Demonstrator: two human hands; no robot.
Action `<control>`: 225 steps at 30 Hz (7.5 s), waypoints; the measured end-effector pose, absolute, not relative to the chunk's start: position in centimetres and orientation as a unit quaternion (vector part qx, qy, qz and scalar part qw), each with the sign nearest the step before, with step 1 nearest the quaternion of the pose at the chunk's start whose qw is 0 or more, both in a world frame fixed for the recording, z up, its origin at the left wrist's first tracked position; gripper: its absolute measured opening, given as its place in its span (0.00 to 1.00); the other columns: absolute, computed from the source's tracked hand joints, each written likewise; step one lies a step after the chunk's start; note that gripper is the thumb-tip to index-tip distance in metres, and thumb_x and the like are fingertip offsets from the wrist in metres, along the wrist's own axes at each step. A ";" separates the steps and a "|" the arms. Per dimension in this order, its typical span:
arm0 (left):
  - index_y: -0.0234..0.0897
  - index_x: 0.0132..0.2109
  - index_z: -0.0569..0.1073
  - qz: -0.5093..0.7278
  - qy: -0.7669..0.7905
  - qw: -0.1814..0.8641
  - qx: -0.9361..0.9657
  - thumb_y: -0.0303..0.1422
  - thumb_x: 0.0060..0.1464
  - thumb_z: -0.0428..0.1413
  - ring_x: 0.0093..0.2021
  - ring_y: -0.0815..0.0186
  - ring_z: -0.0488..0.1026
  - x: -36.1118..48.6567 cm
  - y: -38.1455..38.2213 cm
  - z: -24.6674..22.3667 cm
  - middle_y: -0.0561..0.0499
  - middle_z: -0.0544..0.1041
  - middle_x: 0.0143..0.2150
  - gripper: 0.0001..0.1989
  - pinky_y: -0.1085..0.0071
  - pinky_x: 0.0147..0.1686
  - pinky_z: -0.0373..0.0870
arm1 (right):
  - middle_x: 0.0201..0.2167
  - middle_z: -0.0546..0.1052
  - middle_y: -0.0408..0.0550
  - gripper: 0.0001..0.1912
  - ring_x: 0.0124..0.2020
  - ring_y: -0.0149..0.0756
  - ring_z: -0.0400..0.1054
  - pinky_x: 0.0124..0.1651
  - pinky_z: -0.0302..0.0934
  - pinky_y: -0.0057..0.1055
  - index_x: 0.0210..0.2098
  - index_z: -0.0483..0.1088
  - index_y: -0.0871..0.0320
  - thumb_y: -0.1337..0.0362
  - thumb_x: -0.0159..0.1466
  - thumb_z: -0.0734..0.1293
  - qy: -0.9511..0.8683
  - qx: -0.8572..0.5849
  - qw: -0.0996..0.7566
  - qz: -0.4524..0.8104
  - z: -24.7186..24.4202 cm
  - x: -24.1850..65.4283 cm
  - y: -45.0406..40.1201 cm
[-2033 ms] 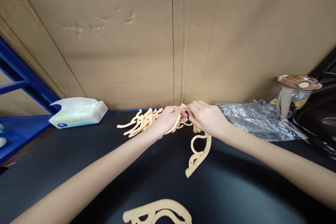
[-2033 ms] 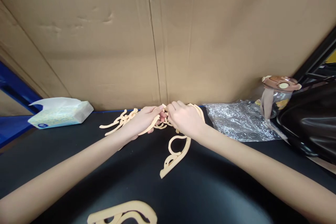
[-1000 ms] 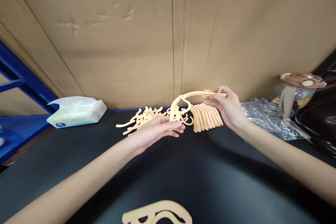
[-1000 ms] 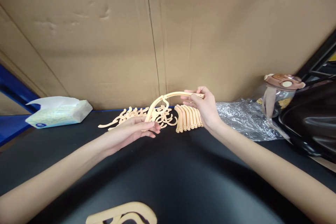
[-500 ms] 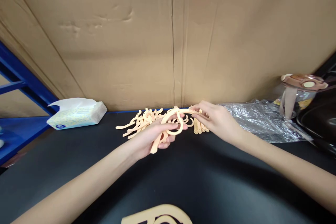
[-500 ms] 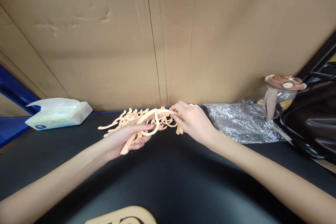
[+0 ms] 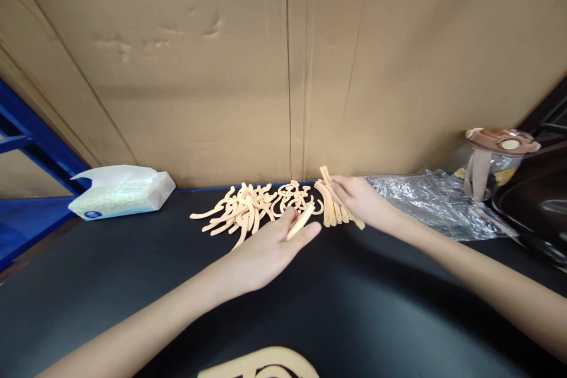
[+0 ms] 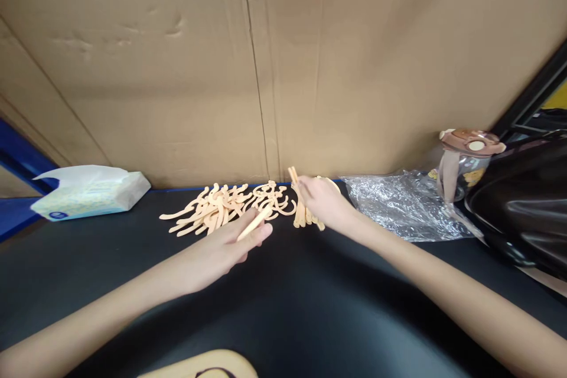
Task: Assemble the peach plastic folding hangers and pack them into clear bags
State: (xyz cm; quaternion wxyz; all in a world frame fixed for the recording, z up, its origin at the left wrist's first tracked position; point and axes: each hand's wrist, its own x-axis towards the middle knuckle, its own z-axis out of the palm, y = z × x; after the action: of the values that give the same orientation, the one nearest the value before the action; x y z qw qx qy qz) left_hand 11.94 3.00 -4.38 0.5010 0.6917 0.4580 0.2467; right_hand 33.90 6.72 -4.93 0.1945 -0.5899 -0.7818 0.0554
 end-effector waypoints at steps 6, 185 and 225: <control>0.41 0.33 0.60 0.215 0.490 0.486 0.691 0.56 0.53 0.48 0.16 0.73 0.57 13.1 3.7 -3.5 0.59 0.60 0.21 0.22 0.79 0.13 0.53 | 0.29 0.77 0.56 0.14 0.31 0.42 0.71 0.31 0.53 0.30 0.31 0.70 0.62 0.68 0.64 0.55 -0.733 -0.660 0.161 0.011 -6.2 35.8 10.2; 0.33 0.34 0.71 0.224 0.441 0.572 0.655 0.42 0.53 0.54 0.28 0.70 0.65 9.9 3.5 -4.4 0.53 0.68 0.28 0.14 0.73 0.29 0.65 | 0.25 0.74 0.45 0.11 0.26 0.33 0.68 0.28 0.57 0.27 0.47 0.66 0.61 0.68 0.65 0.59 -0.863 -0.419 0.249 -0.129 -7.0 32.0 0.5; 0.38 0.39 0.76 0.308 0.422 0.306 0.796 0.45 0.64 0.33 0.52 0.59 0.65 9.6 7.5 -4.3 0.48 0.73 0.46 0.29 0.62 0.57 0.55 | 0.35 0.79 0.47 0.06 0.33 0.32 0.73 0.39 0.69 0.31 0.32 0.63 0.56 0.63 0.59 0.66 -0.504 -0.385 0.601 0.486 -3.4 33.6 2.4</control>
State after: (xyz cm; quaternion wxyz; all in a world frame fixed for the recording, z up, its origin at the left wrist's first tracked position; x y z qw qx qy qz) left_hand 9.59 7.52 -4.30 0.3056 0.7961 0.4220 0.3077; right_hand 33.57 2.42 -3.37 0.6009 -0.3851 -0.5040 0.4864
